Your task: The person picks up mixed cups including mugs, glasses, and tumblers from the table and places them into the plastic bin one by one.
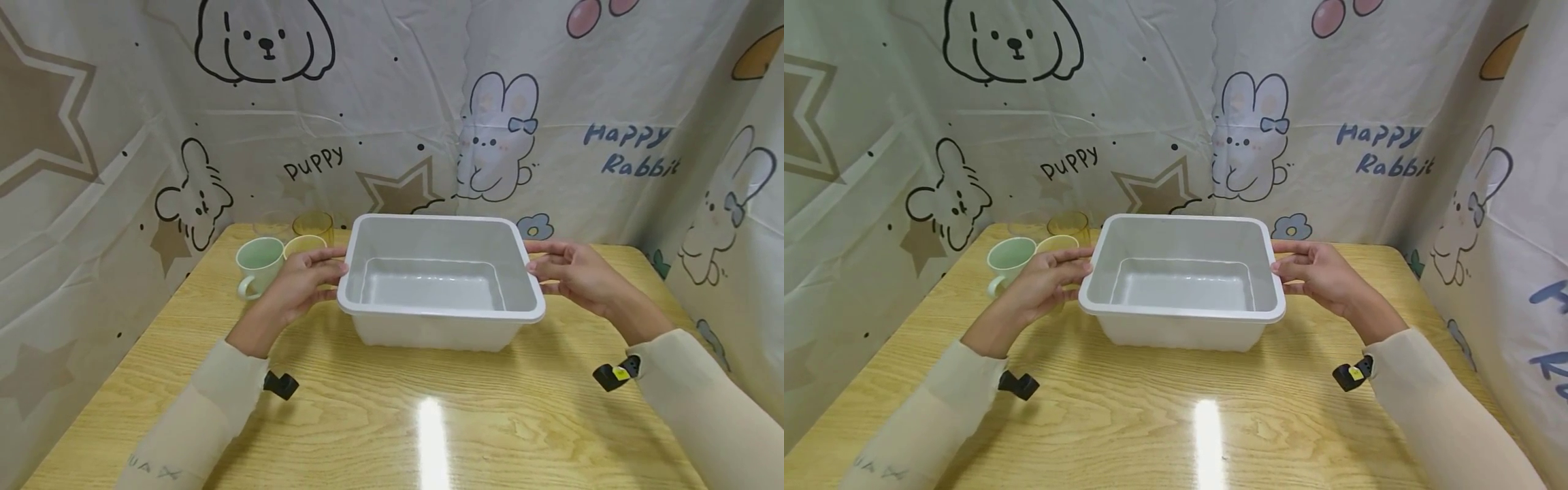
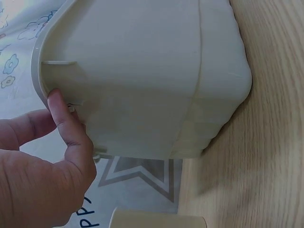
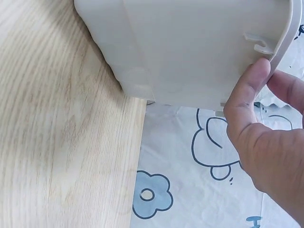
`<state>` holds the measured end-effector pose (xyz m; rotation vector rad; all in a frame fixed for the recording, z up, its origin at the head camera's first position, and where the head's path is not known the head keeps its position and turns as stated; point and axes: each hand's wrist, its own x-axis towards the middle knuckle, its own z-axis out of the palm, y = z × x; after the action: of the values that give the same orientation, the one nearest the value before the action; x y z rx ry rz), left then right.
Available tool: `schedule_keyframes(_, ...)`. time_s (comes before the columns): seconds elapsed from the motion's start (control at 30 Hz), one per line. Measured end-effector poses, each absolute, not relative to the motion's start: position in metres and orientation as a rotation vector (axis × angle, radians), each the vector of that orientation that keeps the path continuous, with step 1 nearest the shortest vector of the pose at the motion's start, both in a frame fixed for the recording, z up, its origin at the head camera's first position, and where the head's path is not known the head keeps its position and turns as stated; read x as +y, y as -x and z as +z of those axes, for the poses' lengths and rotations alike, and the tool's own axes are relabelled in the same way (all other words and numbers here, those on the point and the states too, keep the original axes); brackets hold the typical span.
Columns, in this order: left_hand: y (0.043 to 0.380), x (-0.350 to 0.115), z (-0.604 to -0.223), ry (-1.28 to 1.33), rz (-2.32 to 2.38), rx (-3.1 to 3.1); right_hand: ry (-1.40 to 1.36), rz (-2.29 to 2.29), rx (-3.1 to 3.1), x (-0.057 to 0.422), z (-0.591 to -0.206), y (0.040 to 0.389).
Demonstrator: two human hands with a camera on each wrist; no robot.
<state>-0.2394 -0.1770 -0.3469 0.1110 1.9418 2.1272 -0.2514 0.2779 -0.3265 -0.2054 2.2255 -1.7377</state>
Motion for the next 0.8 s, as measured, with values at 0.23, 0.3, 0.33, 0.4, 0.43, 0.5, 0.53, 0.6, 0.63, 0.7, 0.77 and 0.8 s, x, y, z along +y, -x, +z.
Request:
schedule_keyframes(0.23,0.230,-0.182,-0.347,-0.144,2.106,1.940,0.229,-1.695,2.253,0.278,-0.325,0.239)
schedule_keyframes(0.3,0.228,-0.182,-0.346,-0.155,2.103,1.935,0.218,-1.707,2.245,0.279,-0.325,0.235)
schedule_keyframes(0.33,0.227,-0.182,-0.346,-0.156,2.101,1.936,0.212,-1.714,2.241,0.279,-0.326,0.233)
schedule_keyframes(0.4,0.225,-0.183,-0.346,-0.156,2.095,1.936,0.211,-1.731,2.235,0.279,-0.326,0.229)
schedule_keyframes(0.43,0.224,-0.183,-0.346,-0.158,2.092,1.936,0.214,-1.740,2.233,0.279,-0.327,0.228)
schedule_keyframes(0.5,0.221,-0.184,-0.346,-0.159,2.082,1.942,0.223,-1.751,2.230,0.278,-0.328,0.224)
schedule_keyframes(0.53,0.220,-0.184,-0.345,-0.159,2.076,1.945,0.229,-1.755,2.229,0.278,-0.328,0.222)
schedule_keyframes(0.6,0.218,-0.185,-0.345,-0.164,2.065,1.947,0.236,-1.760,2.228,0.277,-0.329,0.219)
schedule_keyframes(0.63,0.217,-0.185,-0.344,-0.165,2.062,1.947,0.236,-1.764,2.227,0.277,-0.330,0.217)
schedule_keyframes(0.7,0.214,-0.185,-0.344,-0.172,2.057,1.948,0.233,-1.772,2.229,0.277,-0.330,0.213)
schedule_keyframes(0.77,0.212,-0.185,-0.344,-0.181,2.053,1.947,0.221,-1.791,2.220,0.277,-0.331,0.210)
schedule_keyframes(0.8,0.210,-0.185,-0.343,-0.184,2.051,1.948,0.217,-1.801,2.214,0.277,-0.331,0.208)
